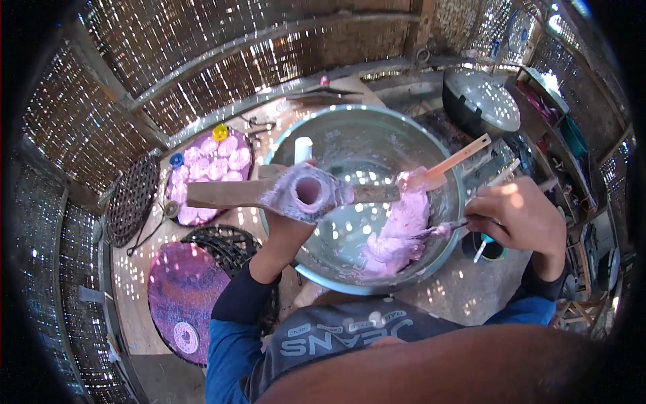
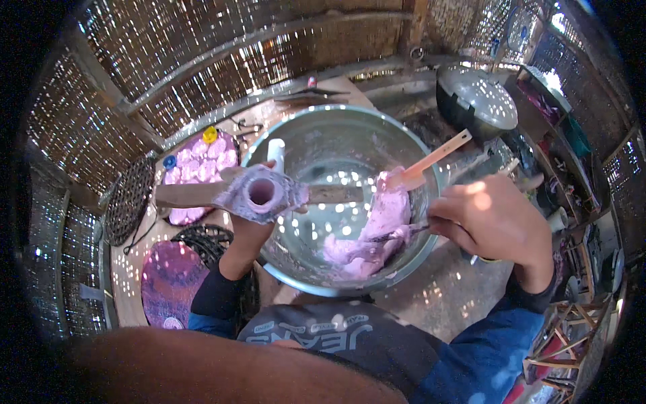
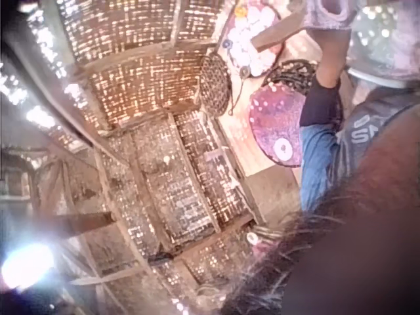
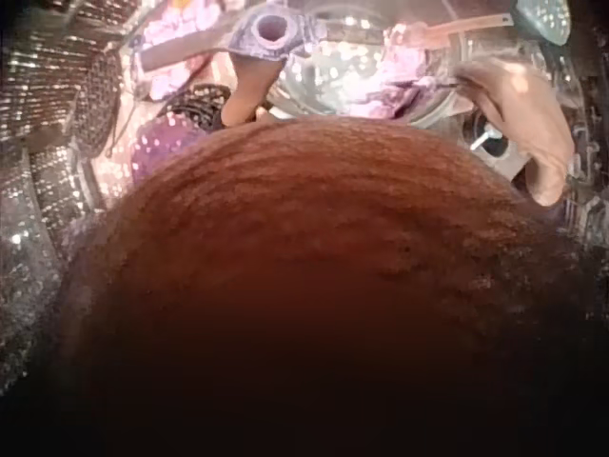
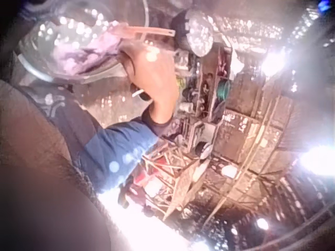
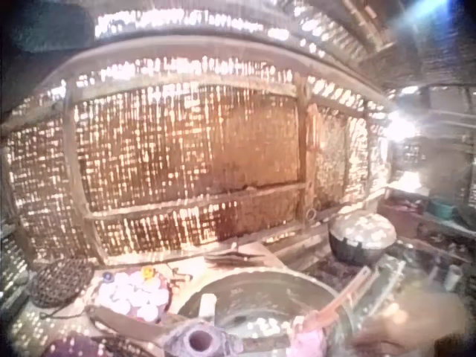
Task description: The person scoops pink batter from a large metal bowl and fills a wooden mold. They press the batter into the mold's cavity, then invert the mold to release a formed pink cake onto a woven tray. This process is repeated multiple times.
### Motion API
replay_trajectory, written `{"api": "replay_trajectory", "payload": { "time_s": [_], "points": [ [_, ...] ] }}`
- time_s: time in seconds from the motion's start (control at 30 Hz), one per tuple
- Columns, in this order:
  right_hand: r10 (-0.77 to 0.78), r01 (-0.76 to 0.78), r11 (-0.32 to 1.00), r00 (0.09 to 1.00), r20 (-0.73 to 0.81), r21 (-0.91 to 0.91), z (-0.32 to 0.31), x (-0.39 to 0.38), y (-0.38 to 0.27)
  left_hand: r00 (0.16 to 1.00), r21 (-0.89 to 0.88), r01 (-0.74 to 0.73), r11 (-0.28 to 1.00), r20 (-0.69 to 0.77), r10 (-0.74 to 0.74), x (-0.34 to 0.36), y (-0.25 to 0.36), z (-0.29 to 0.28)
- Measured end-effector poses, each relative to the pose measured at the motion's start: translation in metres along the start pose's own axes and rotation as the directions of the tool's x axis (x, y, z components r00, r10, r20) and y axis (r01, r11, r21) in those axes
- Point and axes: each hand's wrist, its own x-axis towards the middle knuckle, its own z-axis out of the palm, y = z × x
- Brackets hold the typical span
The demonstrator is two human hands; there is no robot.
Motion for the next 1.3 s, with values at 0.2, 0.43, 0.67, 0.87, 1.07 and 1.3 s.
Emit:
{"api": "replay_trajectory", "payload": {
  "time_s": [0.2,0.43,0.67,0.87,1.07,1.3],
  "points": [
    [0.089,-0.097,0.995,0.977,-0.195,-0.034,-0.013,-0.02,-0.013,0.929,0.477,-0.366,0.799,0.133,0.346,0.014,0.0,0.01],
    [-0.101,-0.031,0.911,0.95,-0.295,-0.411,0.018,0.008,-0.025,0.872,0.499,-0.479,0.723,0.363,0.327,0.018,0.026,0.018],
    [0.001,-0.133,0.918,0.943,-0.332,-0.373,0.086,0.035,-0.064,0.928,0.603,-0.343,0.721,0.095,0.362,0.017,0.04,0.039],
    [-0.076,-0.092,0.975,0.714,-0.696,-0.201,0.124,0.001,-0.057,0.838,0.668,-0.414,0.618,0.014,0.546,0.028,0.04,0.042],
    [0.33,-0.352,0.934,0.794,-0.511,0.056,0.074,-0.035,-0.072,0.966,0.291,-0.233,0.928,-0.037,0.255,0.049,0.025,0.021],
    [0.525,-0.264,0.848,0.538,-0.66,0.459,0.105,0.0,-0.071,0.903,0.021,-0.392,0.92,-0.182,0.389,0.032,0.063,0.019]
  ]
}}
